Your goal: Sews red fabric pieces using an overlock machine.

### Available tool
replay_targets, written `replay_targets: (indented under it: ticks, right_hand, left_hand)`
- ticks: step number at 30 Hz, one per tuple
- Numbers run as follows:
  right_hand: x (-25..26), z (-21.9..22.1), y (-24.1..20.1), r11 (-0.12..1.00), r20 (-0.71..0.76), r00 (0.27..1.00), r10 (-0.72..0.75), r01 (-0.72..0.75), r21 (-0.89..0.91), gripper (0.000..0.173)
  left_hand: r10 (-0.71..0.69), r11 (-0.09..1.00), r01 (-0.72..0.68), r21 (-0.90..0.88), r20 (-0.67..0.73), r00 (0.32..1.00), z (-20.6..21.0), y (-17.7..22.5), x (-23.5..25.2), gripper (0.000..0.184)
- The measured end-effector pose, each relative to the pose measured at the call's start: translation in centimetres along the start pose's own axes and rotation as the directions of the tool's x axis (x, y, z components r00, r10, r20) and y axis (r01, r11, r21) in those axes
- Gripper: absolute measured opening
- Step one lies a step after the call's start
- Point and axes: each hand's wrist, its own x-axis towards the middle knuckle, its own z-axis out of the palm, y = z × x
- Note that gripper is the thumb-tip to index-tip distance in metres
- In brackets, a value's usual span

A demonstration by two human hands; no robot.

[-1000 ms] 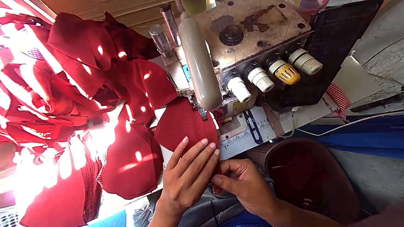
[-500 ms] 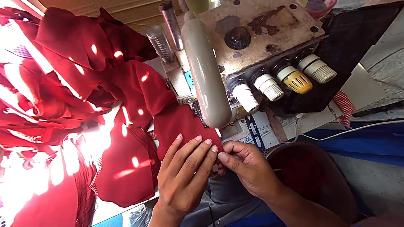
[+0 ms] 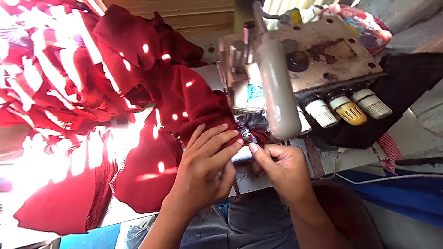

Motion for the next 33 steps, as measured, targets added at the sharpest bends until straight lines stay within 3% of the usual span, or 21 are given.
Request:
replay_targets:
  ticks: [4, 10, 13, 16, 17, 20, 22, 25, 26, 29, 31, 33]
  right_hand:
    - [-0.7, -0.1, 2.2, 0.987, 0.051, 0.987, -0.155, 0.153, 0.054, 0.039]
    - [-2.3, -0.4, 5.3, 0.949, 0.168, 0.934, -0.314, 0.309, 0.058, 0.04]
    - [-2.5, -0.2, 5.2, 0.948, 0.008, 0.96, -0.279, 0.274, 0.163, 0.027]
    - [-2.4, 0.3, 5.0, 0.915, -0.184, 0.956, -0.227, 0.274, 0.296, 0.003]
    - [-2.3, 0.5, 4.9, 0.913, -0.226, 0.947, -0.226, 0.287, 0.289, 0.013]
    - [-1.9, 0.9, 4.6, 0.935, -0.262, 0.912, -0.315, 0.346, 0.082, 0.04]
    - [-1.4, 1.2, 4.3, 0.923, -0.235, 0.892, -0.385, 0.365, -0.124, 0.046]
    - [-0.7, 1.7, 4.5, 0.881, -0.185, 0.894, -0.408, 0.333, -0.337, 0.033]
    - [-0.7, 1.7, 4.6, 0.863, -0.168, 0.895, -0.414, 0.328, -0.384, 0.026]
    - [-1.3, 0.7, 4.3, 0.763, -0.077, 0.927, -0.367, 0.252, -0.595, 0.018]
    - [-1.9, 0.1, 4.4, 0.681, -0.021, 0.956, -0.292, 0.192, -0.707, 0.019]
    - [-2.3, -0.1, 4.9, 0.663, -0.024, 0.958, -0.287, 0.18, -0.726, 0.023]
  left_hand:
    - [-0.032, 0.999, 0.032, 0.013, -0.031, 0.999, 0.3, -0.4, 1.3, 0.03]
    - [-0.191, 0.979, 0.199, 0.05, -0.128, 0.973, 0.9, -0.2, 2.3, 0.023]
    - [-0.245, 0.964, 0.26, 0.057, -0.196, 0.95, 0.8, -0.2, 2.5, 0.024]
    - [-0.272, 0.957, 0.289, 0.031, -0.256, 0.928, 0.1, -0.9, 2.6, 0.022]
    - [-0.277, 0.956, 0.293, 0.023, -0.26, 0.925, -0.3, -1.3, 2.6, 0.021]
    - [-0.316, 0.941, 0.336, 0.029, -0.278, 0.907, -1.6, -2.3, 3.1, 0.017]
    - [-0.393, 0.913, 0.408, -0.008, -0.285, 0.874, -2.5, -3.2, 4.0, 0.022]
    - [-0.475, 0.877, 0.48, -0.029, -0.207, 0.855, -3.5, -5.4, 5.1, 0.049]
    - [-0.472, 0.88, 0.474, -0.031, -0.171, 0.865, -3.7, -6.0, 5.2, 0.051]
    - [-0.415, 0.909, 0.417, 0.013, -0.079, 0.907, -4.5, -7.0, 4.3, 0.026]
    - [-0.337, 0.933, 0.35, 0.088, -0.129, 0.933, -4.8, -7.4, 2.9, 0.012]
    - [-0.241, 0.937, 0.288, 0.199, -0.232, 0.943, -4.7, -7.0, 1.0, 0.014]
